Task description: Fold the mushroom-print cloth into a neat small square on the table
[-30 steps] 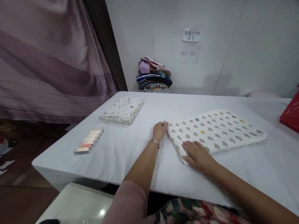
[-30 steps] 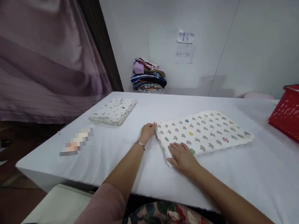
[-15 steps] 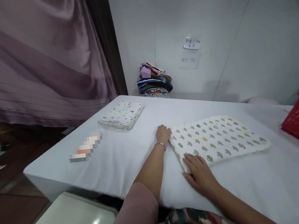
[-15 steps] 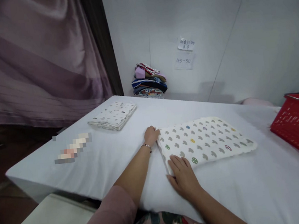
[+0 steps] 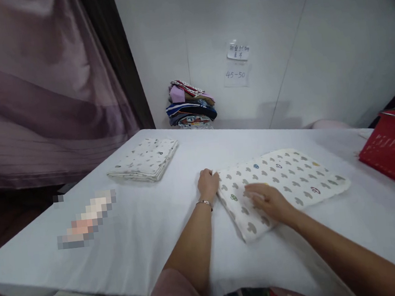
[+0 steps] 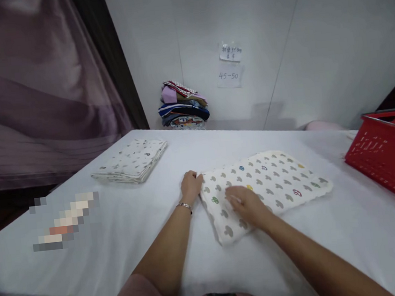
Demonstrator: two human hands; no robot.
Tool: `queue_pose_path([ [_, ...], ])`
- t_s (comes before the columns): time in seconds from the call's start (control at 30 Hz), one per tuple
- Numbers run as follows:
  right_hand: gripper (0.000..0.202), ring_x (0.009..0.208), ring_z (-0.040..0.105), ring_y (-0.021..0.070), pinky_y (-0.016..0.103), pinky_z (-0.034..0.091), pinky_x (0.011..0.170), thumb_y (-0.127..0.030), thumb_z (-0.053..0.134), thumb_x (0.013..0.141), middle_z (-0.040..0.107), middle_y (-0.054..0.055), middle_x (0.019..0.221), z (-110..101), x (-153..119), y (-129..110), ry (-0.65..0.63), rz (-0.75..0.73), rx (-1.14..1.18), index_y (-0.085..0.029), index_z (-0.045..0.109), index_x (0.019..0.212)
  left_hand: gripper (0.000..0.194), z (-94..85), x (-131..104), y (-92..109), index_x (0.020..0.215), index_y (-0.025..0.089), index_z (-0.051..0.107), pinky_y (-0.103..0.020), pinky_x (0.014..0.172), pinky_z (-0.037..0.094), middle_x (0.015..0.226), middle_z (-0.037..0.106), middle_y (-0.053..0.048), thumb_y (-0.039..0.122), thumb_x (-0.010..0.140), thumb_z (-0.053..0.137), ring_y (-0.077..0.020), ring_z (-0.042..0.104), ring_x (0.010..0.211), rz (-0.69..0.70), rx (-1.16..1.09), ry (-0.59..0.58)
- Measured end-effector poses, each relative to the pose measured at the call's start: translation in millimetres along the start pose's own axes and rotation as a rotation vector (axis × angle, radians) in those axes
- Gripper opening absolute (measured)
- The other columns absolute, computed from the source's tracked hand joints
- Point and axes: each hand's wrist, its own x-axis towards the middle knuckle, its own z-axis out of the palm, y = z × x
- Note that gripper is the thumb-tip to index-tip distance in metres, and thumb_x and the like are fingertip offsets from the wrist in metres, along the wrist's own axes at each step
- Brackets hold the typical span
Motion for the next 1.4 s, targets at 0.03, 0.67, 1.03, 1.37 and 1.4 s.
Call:
queue_pose_path([
  [0.03,0.033,0.111,0.055,0.0240,0.043,0.042,0.099,-0.031,0.044,0.085,0.063,0.003,0.117,-5.4,19.4,8.6,0.025,0.052,-0.008,-0.026,0.066,0.110,0.013,-0.1,-0.8,1.0,0.084,0.020,0.054,-0.029,0.071,0.040,0.100,0.057,-0.006,0.032,0.082,0.050,-0.0185,0.057,0.086,0.004,-0.001,0.004],
  [0.67,0.039,0.104,0.053,0.0225,0.034,0.042,0.091,-0.011,0.051,0.072,0.063,0.007,0.105,-2.9,156.5,89.0,-0.284,-0.288,-0.278,-0.020,0.064,0.108,0.013,8.0,6.1,-8.4,0.071,0.020,0.055,-0.026,0.071,0.039,0.080,0.056,0.001,0.009,0.066,0.052,-0.0148,0.050,0.080,0.175,-0.354,-0.011],
  [1.03,0.022,0.093,0.051,0.0208,0.035,0.042,0.084,-0.011,0.050,0.076,0.062,0.009,0.093,2.4,151.0,80.3,-0.179,-0.437,-0.278,-0.016,0.063,0.092,0.016,9.1,3.4,-9.4,0.074,0.020,0.057,-0.026,0.071,0.039,0.081,0.058,0.000,0.008,0.066,0.050,-0.0154,0.051,0.080,0.155,-0.335,-0.060],
  [1.37,0.007,0.084,0.049,0.0195,0.032,0.041,0.076,-0.015,0.054,0.079,0.059,0.007,0.085,7.9,149.4,65.2,-0.205,-0.404,-0.291,-0.017,0.059,0.082,0.016,7.7,2.3,-7.7,0.074,0.020,0.055,-0.027,0.073,0.039,0.083,0.058,-0.001,0.008,0.065,0.049,-0.0162,0.050,0.083,0.173,-0.316,-0.069],
  [1.4,0.006,0.084,0.049,0.0194,0.032,0.041,0.076,-0.015,0.053,0.079,0.059,0.007,0.084,8.4,148.4,65.6,-0.197,-0.409,-0.299,-0.017,0.059,0.081,0.016,7.8,2.5,-7.7,0.074,0.020,0.055,-0.027,0.073,0.039,0.083,0.058,-0.001,0.009,0.065,0.050,-0.0162,0.050,0.083,0.169,-0.313,-0.070],
])
